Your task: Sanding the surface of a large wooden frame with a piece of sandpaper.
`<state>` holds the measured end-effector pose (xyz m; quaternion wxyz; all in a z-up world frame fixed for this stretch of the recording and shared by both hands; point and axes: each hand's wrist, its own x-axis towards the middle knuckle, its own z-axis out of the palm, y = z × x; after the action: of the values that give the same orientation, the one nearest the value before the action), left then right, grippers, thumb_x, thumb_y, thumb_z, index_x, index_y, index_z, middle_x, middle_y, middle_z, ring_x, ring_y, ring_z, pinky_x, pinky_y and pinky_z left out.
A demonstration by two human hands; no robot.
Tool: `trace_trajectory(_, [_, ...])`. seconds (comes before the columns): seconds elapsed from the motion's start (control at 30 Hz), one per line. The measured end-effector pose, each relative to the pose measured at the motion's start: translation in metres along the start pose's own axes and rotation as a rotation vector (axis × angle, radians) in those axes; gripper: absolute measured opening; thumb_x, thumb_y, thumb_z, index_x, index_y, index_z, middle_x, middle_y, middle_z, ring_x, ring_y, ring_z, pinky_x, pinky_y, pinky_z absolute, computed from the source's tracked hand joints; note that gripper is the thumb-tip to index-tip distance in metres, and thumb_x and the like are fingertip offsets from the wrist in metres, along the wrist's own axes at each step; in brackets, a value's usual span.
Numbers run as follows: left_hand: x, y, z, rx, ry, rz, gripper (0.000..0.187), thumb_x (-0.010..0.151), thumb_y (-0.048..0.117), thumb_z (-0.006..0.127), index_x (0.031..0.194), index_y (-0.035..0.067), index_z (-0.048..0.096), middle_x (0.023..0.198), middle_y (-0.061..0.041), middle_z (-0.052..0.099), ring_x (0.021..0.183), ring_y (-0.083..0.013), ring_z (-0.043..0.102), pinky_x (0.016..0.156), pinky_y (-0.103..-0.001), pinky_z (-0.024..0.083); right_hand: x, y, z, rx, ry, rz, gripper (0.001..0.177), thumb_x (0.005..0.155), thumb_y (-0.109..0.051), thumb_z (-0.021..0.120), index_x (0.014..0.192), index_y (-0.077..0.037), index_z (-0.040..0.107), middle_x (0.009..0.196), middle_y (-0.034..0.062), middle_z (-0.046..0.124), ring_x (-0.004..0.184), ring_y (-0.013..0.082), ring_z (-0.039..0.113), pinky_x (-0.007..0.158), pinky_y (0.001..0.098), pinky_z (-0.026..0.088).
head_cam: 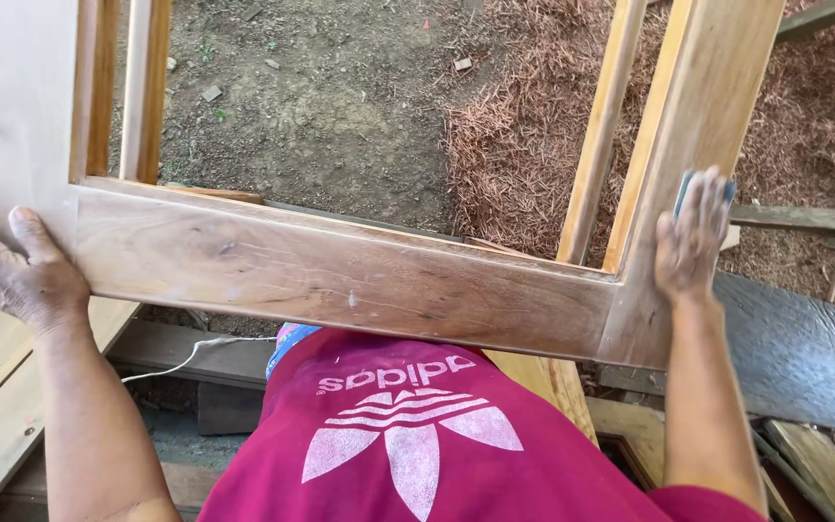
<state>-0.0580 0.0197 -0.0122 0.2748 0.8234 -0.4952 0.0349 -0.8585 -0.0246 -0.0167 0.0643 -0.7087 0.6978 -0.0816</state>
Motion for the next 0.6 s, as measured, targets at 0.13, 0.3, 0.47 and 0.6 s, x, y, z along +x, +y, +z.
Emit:
trace_trajectory(0.13, [0.001, 0.008, -0.006, 0.036, -0.022, -0.046, 0.054, 0.111, 0.03, 0.061, 0.156, 0.006, 0.047, 0.16, -0.021, 0.049, 0.147, -0.0421, 0.038, 0.121, -0.058, 0.024, 0.087, 0.002, -0.01, -0.032, -0.111, 0.139, 0.077, 0.108, -0.058, 0.012, 0.168, -0.011, -0.001, 0.177, 0.0122, -0.004, 0.165, 0.0273, -0.002, 0.134, 0.0495, -0.001])
trace_trajectory(0.3, [-0.001, -0.008, -0.001, 0.051, -0.003, 0.051, 0.053, 0.115, 0.031, 0.061, 0.16, 0.007, 0.047, 0.165, -0.026, 0.039, 0.15, -0.0451, 0.031, 0.121, -0.06, 0.02, 0.094, -0.001, -0.017, -0.044, -0.163, 0.202, 0.078, 0.109, -0.06, 0.015, 0.168, -0.013, -0.004, 0.177, 0.0102, -0.008, 0.165, 0.0255, -0.005, 0.135, 0.0488, -0.001])
trace_trajectory(0.47, [-0.003, -0.012, 0.002, 0.056, -0.057, -0.041, 0.055, 0.11, 0.026, 0.058, 0.16, 0.007, 0.045, 0.167, -0.02, 0.047, 0.152, -0.0419, 0.037, 0.125, -0.058, 0.022, 0.001, -0.012, -0.005, -0.025, -0.056, 0.018, 0.072, 0.109, -0.053, 0.013, 0.168, -0.014, -0.002, 0.176, 0.0128, -0.003, 0.164, 0.0292, -0.001, 0.134, 0.0502, 0.002])
trace_trajectory(0.6, [0.001, 0.002, -0.004, 0.0, -0.032, -0.022, 0.053, 0.111, 0.028, 0.061, 0.156, 0.003, 0.046, 0.152, -0.023, 0.053, 0.138, -0.0425, 0.045, 0.115, -0.056, 0.03, -0.108, -0.048, -0.012, 0.006, -0.053, 0.027, 0.071, 0.11, -0.053, 0.012, 0.166, -0.011, 0.001, 0.175, 0.0133, 0.002, 0.163, 0.0291, 0.002, 0.133, 0.0493, 0.002])
